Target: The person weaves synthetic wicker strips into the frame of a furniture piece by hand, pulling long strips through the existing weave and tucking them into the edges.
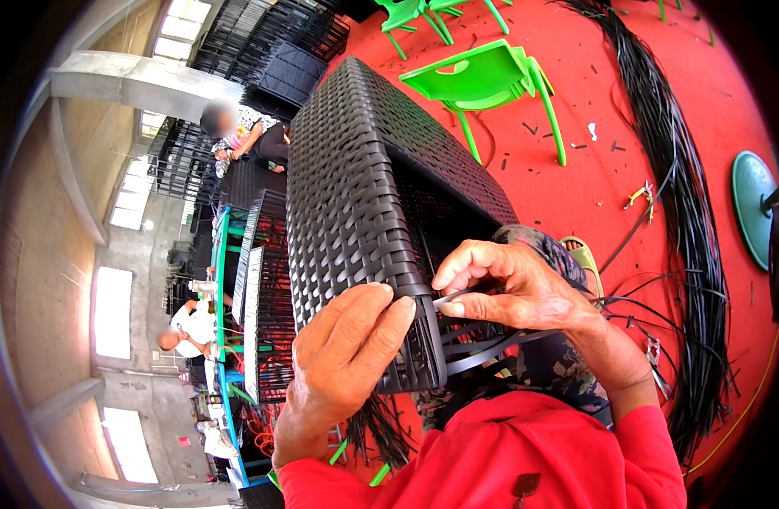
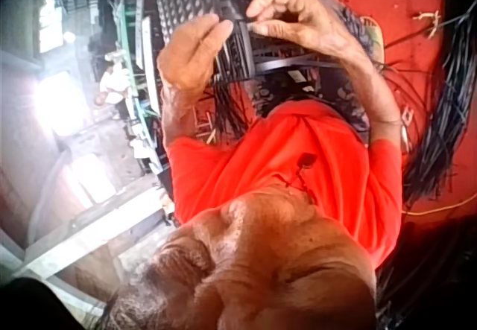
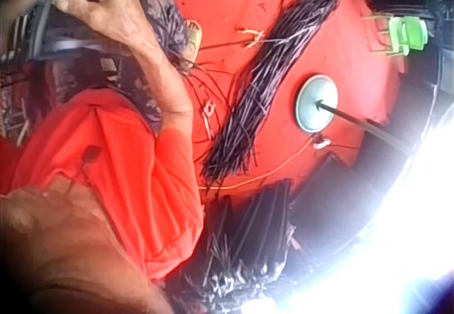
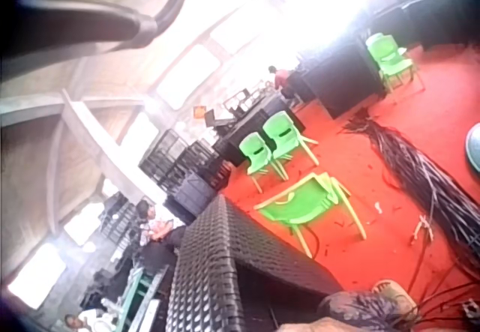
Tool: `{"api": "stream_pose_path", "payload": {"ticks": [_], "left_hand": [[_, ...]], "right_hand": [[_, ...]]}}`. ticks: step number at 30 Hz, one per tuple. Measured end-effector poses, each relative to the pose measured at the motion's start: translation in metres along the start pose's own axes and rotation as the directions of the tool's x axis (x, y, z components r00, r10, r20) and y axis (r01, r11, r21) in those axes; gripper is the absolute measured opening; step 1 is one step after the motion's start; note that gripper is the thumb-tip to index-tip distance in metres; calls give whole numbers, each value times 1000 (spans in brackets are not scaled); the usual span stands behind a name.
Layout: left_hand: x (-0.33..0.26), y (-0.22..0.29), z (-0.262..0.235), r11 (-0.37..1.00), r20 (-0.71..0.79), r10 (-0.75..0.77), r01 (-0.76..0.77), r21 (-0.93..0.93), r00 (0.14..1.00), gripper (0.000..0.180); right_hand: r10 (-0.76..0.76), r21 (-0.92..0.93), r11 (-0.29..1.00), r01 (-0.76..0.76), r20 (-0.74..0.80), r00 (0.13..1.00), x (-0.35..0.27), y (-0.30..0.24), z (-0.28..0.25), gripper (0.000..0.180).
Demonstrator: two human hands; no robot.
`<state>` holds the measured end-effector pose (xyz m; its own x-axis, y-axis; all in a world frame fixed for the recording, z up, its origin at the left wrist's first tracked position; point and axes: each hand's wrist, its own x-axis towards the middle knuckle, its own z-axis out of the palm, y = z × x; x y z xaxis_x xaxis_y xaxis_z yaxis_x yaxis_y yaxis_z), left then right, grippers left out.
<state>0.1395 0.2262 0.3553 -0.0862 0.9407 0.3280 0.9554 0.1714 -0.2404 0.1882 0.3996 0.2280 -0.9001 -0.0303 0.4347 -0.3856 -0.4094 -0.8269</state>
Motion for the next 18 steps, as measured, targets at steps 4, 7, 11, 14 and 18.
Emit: {"api": "stream_pose_path", "payload": {"ticks": [4,7,11,14,18], "left_hand": [[-6,-9,1,995,-26,80,-78,70,996,27],[-7,-14,0,993,-85,84,-76,92,993,27],[-6,-17,-7,995,-270,32,-4,104,962,26],[-11,-18,-11,997,-350,32,-5,80,936,25],[-5,-15,-9,998,-365,69,-69,12,929,25]], "right_hand": [[128,-9,992,-128,68,989,-7,-4,-10,17],[-185,-279,948,157,-80,979,-4,0,-7,13],[-186,-337,928,161,-45,981,7,-24,3,18],[4,-149,989,2,44,999,17,-33,18,26],[129,92,985,-143,142,981,22,-35,21,18]]}}
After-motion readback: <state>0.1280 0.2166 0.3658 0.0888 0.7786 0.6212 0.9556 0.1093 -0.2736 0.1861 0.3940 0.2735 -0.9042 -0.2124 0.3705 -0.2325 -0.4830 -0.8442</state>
